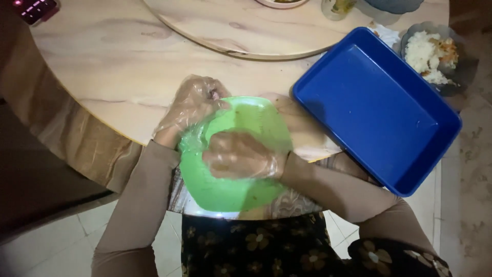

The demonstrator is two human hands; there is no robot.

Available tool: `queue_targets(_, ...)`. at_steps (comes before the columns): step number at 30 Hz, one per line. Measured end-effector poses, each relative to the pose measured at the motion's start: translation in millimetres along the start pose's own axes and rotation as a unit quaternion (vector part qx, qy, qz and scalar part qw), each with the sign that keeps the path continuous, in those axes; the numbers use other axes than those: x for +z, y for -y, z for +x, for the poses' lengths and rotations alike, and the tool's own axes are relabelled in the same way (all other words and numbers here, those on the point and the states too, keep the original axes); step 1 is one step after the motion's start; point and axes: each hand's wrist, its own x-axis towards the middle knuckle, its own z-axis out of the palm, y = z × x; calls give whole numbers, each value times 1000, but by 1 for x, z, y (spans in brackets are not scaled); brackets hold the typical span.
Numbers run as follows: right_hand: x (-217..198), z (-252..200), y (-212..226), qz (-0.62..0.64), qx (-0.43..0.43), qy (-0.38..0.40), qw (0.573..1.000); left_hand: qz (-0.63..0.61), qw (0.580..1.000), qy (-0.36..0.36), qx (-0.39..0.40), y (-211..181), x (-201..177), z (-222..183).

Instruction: Kneading and shaping a small portion of dough by hand on a plate

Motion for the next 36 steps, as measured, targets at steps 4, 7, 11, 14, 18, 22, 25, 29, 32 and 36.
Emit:
queue_targets(4, -11, 3, 5, 59, -76, -120, 988, -16, 999, 1, 39, -4, -5, -2)
queue_targets(7, -24, -5, 19, 175, -80, -195, 962, -2, 999, -3, 45, -10, -5, -4)
queue_targets(11, -35, -15, 39, 105, -35, -158, 981, 75, 996, -14, 53, -15, -5, -7)
queue_targets(14, -53, -8, 67, -67, 14, -57, 996, 58, 997, -35, 42, -4, -3, -8)
queue_targets(18, -36, -24, 60, -57, -2, -38, 998, 89, 995, -34, 34, -1, -6, -6)
queue_targets(22, -23, -32, 49, -51, 0, -34, 998, 35, 999, -32, 17, -4, -1, -8)
queue_targets(25, -16, -24, 38, -53, 2, -37, 998, 30, 999, -28, 8, -6, -2, -5)
queue_targets(29, -6, -2, 21, -54, 9, -42, 998, 2, 999, -9, -48, -26, -11, -9)
queue_targets(32, -5, -1, 9, -58, 15, -47, 997, 13, 1000, -6, -27, -13, -7, -7)
queue_targets(36, -8, -4, 12, -64, 22, -53, 996, -40, 998, -43, 22, -1, -1, -4)
